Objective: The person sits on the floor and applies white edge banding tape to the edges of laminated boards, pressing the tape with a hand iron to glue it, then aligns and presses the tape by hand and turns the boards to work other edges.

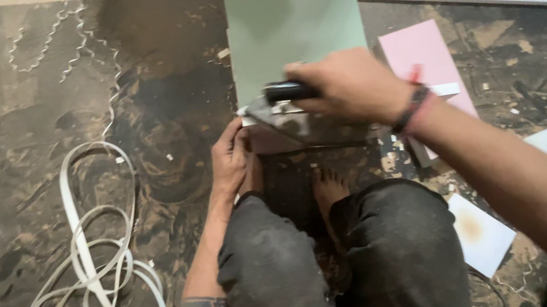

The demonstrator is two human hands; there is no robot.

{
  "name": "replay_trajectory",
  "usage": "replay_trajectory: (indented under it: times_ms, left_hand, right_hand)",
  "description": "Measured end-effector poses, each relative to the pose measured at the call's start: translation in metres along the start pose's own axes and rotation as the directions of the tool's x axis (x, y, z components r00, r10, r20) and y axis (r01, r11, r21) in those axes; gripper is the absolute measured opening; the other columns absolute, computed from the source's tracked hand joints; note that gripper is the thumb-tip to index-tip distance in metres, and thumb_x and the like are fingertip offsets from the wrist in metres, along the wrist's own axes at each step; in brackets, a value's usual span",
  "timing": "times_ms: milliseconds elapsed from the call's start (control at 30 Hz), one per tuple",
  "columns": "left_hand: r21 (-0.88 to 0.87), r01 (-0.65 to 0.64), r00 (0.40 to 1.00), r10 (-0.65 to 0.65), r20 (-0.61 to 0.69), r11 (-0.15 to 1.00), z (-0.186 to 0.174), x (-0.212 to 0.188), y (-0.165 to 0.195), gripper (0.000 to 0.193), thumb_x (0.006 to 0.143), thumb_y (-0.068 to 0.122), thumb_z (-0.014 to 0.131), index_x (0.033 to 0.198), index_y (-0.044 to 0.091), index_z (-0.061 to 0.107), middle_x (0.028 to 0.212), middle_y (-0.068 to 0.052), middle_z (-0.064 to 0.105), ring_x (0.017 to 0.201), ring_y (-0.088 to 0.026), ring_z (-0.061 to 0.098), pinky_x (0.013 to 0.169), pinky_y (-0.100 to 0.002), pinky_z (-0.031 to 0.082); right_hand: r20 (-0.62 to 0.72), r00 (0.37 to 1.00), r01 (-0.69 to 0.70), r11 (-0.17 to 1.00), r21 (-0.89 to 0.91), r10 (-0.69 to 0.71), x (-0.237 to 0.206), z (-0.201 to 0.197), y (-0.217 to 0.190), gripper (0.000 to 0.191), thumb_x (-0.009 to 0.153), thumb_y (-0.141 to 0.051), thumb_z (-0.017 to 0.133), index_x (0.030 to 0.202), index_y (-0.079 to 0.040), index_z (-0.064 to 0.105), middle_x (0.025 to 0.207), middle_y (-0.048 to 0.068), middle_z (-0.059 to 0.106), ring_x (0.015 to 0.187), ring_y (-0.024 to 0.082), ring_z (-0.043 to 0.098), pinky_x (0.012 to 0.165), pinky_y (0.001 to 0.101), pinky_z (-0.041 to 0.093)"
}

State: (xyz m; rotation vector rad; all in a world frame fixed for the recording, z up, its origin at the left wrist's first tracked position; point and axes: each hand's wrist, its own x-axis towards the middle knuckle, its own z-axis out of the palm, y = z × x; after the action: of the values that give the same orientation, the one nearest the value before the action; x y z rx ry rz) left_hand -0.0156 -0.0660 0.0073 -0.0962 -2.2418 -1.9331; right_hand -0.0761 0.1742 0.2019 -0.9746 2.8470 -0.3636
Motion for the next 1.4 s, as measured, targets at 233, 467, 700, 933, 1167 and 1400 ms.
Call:
replay_trajectory:
  times_ms: [233,467,700,933,1167,1400]
  left_hand:
    - [-0.012,0.081,0.996,-0.08,0.027,0.997,0.001,-0.003,-0.019,0.031,0.107,0.019,0.057,0.131,0.002,0.067,0.103,-0.004,0.073,0.092,-0.01,0.063,0.083,-0.026,0.054]
    - [-0.066,0.072,0.995,-0.067,0.069,0.995,-0.001,-0.008,-0.034,0.031,0.11,0.019,0.055,0.133,0.001,0.065,0.097,-0.001,0.069,0.085,-0.008,0.062,0.077,-0.024,0.052]
    - [-0.071,0.009,0.994,-0.002,0.109,0.997,-0.005,-0.009,-0.041,0.037,0.11,0.026,0.058,0.136,-0.001,0.062,0.097,-0.002,0.067,0.084,-0.009,0.061,0.077,-0.025,0.051]
    - [-0.092,0.026,0.992,-0.014,0.126,0.995,-0.006,-0.012,-0.045,0.036,0.11,0.026,0.057,0.134,0.0,0.062,0.102,-0.003,0.067,0.085,-0.01,0.063,0.076,-0.026,0.053]
    - [-0.092,0.041,0.989,-0.028,0.144,0.995,-0.007,-0.009,-0.051,0.036,0.11,0.026,0.055,0.136,0.001,0.061,0.099,-0.003,0.068,0.085,-0.01,0.063,0.077,-0.026,0.052]
    - [-0.031,0.087,0.991,-0.084,0.109,0.996,-0.006,-0.009,-0.046,0.031,0.109,0.019,0.056,0.134,0.003,0.064,0.099,-0.004,0.071,0.086,-0.011,0.065,0.08,-0.027,0.053]
  right_hand:
    - [-0.029,0.906,-0.423,0.905,-0.055,0.422,-0.118,-0.021,0.128,0.041,0.092,-0.041,0.071,0.127,-0.019,0.069,0.086,0.015,0.075,0.075,0.035,0.072,0.068,0.0462,0.056]
    - [-0.009,0.607,-0.72,0.556,0.415,0.794,-0.216,-0.014,0.188,0.034,0.101,-0.032,0.07,0.123,-0.006,0.069,0.083,0.01,0.07,0.071,0.025,0.065,0.064,0.0441,0.052]
    - [0.227,0.649,-0.761,0.612,0.214,0.727,-0.291,0.107,0.182,0.045,0.086,-0.036,0.074,0.127,-0.017,0.069,0.105,0.013,0.077,0.093,0.029,0.074,0.082,0.0411,0.058]
    - [0.463,0.474,-0.835,0.549,-0.033,0.749,-0.346,0.179,0.157,0.051,0.086,-0.037,0.07,0.136,-0.028,0.062,0.12,0.01,0.074,0.11,0.03,0.07,0.093,0.043,0.056]
    - [0.158,0.648,-0.758,0.611,0.23,0.745,-0.282,0.118,0.18,0.036,0.095,-0.037,0.06,0.119,-0.014,0.072,0.106,0.013,0.076,0.096,0.029,0.073,0.085,0.0417,0.056]
    - [-0.153,0.904,-0.356,0.9,0.251,0.4,-0.121,0.045,0.165,0.044,0.107,-0.044,0.041,0.115,-0.013,0.073,0.11,0.016,0.076,0.102,0.036,0.07,0.091,0.046,0.052]
